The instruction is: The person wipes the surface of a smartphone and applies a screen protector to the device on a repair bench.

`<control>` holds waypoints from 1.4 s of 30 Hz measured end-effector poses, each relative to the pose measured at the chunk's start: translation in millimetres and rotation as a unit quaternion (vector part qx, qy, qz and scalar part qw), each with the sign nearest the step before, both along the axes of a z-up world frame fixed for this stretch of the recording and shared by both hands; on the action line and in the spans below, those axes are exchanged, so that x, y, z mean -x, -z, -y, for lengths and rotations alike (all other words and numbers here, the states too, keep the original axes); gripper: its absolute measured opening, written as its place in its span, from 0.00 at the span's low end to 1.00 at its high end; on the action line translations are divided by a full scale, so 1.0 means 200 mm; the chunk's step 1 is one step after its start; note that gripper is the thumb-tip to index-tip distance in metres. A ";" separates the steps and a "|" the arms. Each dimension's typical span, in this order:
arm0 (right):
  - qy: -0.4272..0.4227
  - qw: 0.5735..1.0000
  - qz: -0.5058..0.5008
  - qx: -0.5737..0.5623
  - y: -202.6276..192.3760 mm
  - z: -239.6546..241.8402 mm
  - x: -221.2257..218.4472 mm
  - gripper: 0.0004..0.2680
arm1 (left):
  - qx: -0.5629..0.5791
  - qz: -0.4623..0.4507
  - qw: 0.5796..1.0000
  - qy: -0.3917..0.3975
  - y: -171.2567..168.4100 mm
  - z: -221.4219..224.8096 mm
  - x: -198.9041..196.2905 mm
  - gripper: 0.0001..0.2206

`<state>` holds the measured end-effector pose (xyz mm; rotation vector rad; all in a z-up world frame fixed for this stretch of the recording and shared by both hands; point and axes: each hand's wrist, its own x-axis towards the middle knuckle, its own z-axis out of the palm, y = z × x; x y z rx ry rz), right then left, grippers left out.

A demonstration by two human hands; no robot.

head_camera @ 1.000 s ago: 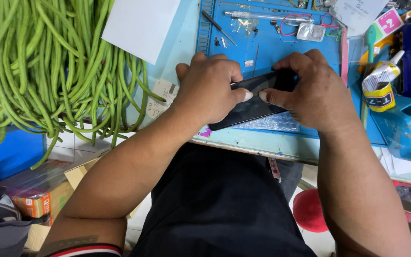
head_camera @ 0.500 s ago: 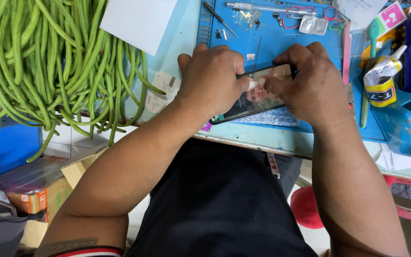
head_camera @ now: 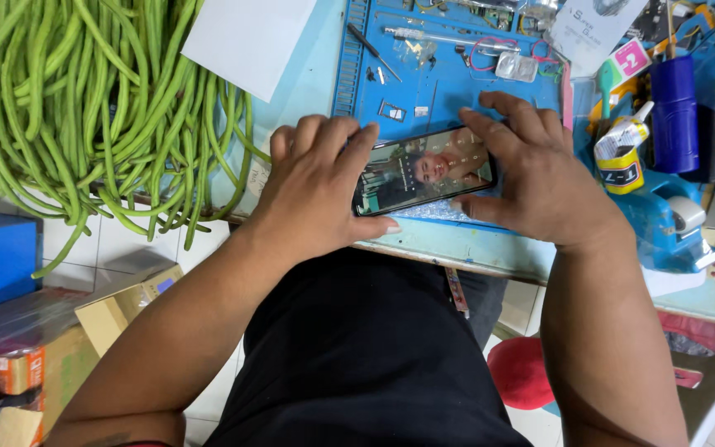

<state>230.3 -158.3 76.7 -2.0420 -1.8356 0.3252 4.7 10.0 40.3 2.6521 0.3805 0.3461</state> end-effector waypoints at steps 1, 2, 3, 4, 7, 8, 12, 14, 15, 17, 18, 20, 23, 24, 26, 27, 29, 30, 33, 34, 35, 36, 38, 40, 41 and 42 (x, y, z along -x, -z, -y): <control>0.006 0.999 0.008 0.032 0.00 -0.01 0.01 0.32 | 0.003 -0.023 1.000 0.003 0.00 0.01 0.01 0.43; 0.010 0.998 0.018 0.063 0.00 -0.01 0.01 0.33 | 0.004 -0.045 0.999 0.003 0.00 0.02 0.01 0.41; 0.008 0.998 0.023 0.058 0.00 -0.02 0.01 0.33 | 0.019 -0.048 0.999 0.004 0.01 0.02 0.01 0.42; 0.005 0.998 0.029 0.052 0.00 -0.02 0.02 0.32 | 0.034 -0.051 0.998 0.004 0.01 0.01 0.00 0.43; -0.006 1.000 -0.021 0.018 0.01 -0.02 0.02 0.28 | 0.046 -0.030 0.998 0.004 0.04 0.00 0.00 0.44; -0.007 0.999 -0.052 0.004 0.01 -0.01 0.02 0.27 | 0.045 -0.022 0.999 0.009 0.04 0.00 0.00 0.44; 0.053 0.981 -0.177 0.051 0.05 0.00 -0.04 0.18 | 0.068 -0.022 0.997 0.028 0.07 0.00 -0.01 0.42; 0.068 0.961 -0.259 0.068 0.07 -0.01 -0.06 0.14 | 0.056 0.004 0.998 0.037 0.06 0.01 0.00 0.42; 0.088 0.957 -0.261 0.089 0.07 0.00 -0.06 0.14 | 0.049 0.003 0.998 0.040 0.05 0.01 -0.01 0.43; 0.119 0.949 -0.264 0.128 0.08 -0.01 -0.07 0.14 | 0.033 0.000 0.999 0.038 0.02 0.01 -0.03 0.44; 0.130 0.934 -0.303 0.135 0.08 -0.01 -0.07 0.13 | 0.040 0.021 0.998 0.034 0.01 0.02 -0.04 0.41; 0.150 0.900 -0.380 0.149 0.10 -0.02 -0.06 0.12 | 0.055 0.063 0.996 0.023 0.01 0.04 -0.09 0.34; 0.162 0.893 -0.389 0.160 0.10 -0.02 -0.06 0.13 | 0.059 0.045 0.997 -0.014 0.02 0.10 -0.20 0.27; 0.153 0.890 -0.400 0.156 0.09 -0.02 -0.06 0.13 | 0.062 0.027 0.997 -0.023 0.02 0.10 -0.23 0.25; 0.137 0.885 -0.420 0.144 0.08 -0.02 -0.05 0.13 | 0.066 -0.008 0.997 -0.037 0.00 0.10 -0.27 0.20; 0.144 0.886 -0.418 0.141 0.08 -0.02 -0.06 0.12 | 0.088 -0.029 0.995 -0.049 -0.01 0.09 -0.28 0.19; 0.164 0.881 -0.418 0.146 0.09 0.00 -0.05 0.10 | 0.141 -0.077 0.985 -0.069 -0.03 0.10 -0.29 0.17; 0.162 0.892 -0.400 0.136 0.09 0.00 -0.04 0.09 | 0.140 -0.064 0.986 -0.071 -0.03 0.10 -0.29 0.17; 0.146 0.913 -0.368 0.103 0.09 0.00 -0.02 0.06 | 0.141 -0.055 0.985 -0.082 -0.06 0.11 -0.30 0.17; 0.138 0.913 -0.373 0.091 0.08 0.01 -0.02 0.06 | 0.148 -0.072 0.983 -0.085 -0.07 0.11 -0.30 0.16; 0.131 0.913 -0.377 0.079 0.08 0.01 -0.01 0.06 | 0.154 -0.089 0.980 -0.087 -0.08 0.12 -0.30 0.15; 0.131 0.913 -0.379 0.076 0.08 0.01 -0.01 0.05 | 0.152 -0.088 0.981 -0.088 -0.09 0.12 -0.30 0.15; 0.132 0.912 -0.383 0.072 0.09 0.03 -0.01 0.05 | 0.150 -0.085 0.981 -0.089 -0.10 0.13 -0.30 0.14; 0.122 0.905 -0.404 0.057 0.11 0.05 -0.01 0.05 | 0.145 -0.086 0.982 -0.089 -0.11 0.13 -0.30 0.14; 0.117 0.901 -0.414 0.050 0.11 0.05 -0.01 0.05 | 0.143 -0.086 0.982 -0.089 -0.11 0.14 -0.30 0.14; 0.117 0.903 -0.412 0.045 0.12 0.06 -0.01 0.05 | 0.145 -0.089 0.981 -0.088 -0.12 0.14 -0.30 0.14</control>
